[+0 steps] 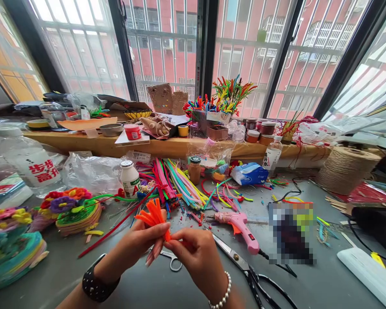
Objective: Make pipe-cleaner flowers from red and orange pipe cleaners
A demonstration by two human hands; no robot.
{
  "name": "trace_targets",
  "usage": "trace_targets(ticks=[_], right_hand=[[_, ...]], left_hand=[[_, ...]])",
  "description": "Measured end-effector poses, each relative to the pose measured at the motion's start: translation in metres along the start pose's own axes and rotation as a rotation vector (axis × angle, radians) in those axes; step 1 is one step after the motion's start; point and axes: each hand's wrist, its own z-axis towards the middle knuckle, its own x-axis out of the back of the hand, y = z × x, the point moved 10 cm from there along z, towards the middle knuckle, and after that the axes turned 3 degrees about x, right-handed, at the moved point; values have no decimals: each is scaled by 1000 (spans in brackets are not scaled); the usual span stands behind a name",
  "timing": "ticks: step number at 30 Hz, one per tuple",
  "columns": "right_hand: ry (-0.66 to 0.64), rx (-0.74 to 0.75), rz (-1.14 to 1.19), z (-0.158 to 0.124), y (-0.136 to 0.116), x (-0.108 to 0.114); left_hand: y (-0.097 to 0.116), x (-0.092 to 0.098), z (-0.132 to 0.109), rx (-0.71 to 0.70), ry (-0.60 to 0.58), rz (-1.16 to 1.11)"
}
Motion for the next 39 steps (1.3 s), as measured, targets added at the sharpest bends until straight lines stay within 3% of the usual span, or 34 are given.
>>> trace_targets(ticks=[3,5,8,11,13,16,19,21,25,32,39], right_hand=[[42,150,-183,-1,-14,4],[55,165,-199,-1,-15,7],[12,13,-32,3,3,5],[-100,-181,308,1,24,-11],[-194,-281,593,-5,33,-28],[-406,-425,940,-21,37,-62],[-518,-473,1070,-32,35,-81],[-523,-454,1114,-33,32,-85],[-446,-423,1171,-29,33,-79],[-418,-425,1188,-25,35,-74],[-217,-369,929,-14,38,-53]], left_hand=[[0,3,2,-13,34,8],[1,4,3,-30,53,39],[5,7,3,-67,97,106],[9,9,1,-105,97,94],[11,4,-1,-134,25,34],[14,-12,-7,-156,-196,-60],[15,-27,-16,-145,-414,-112],[16,-28,-19,-142,-459,-103],[18,-20,-16,-136,-368,-88],[32,0,-8,-272,-83,-67],[25,17,-3,-240,83,-38]])
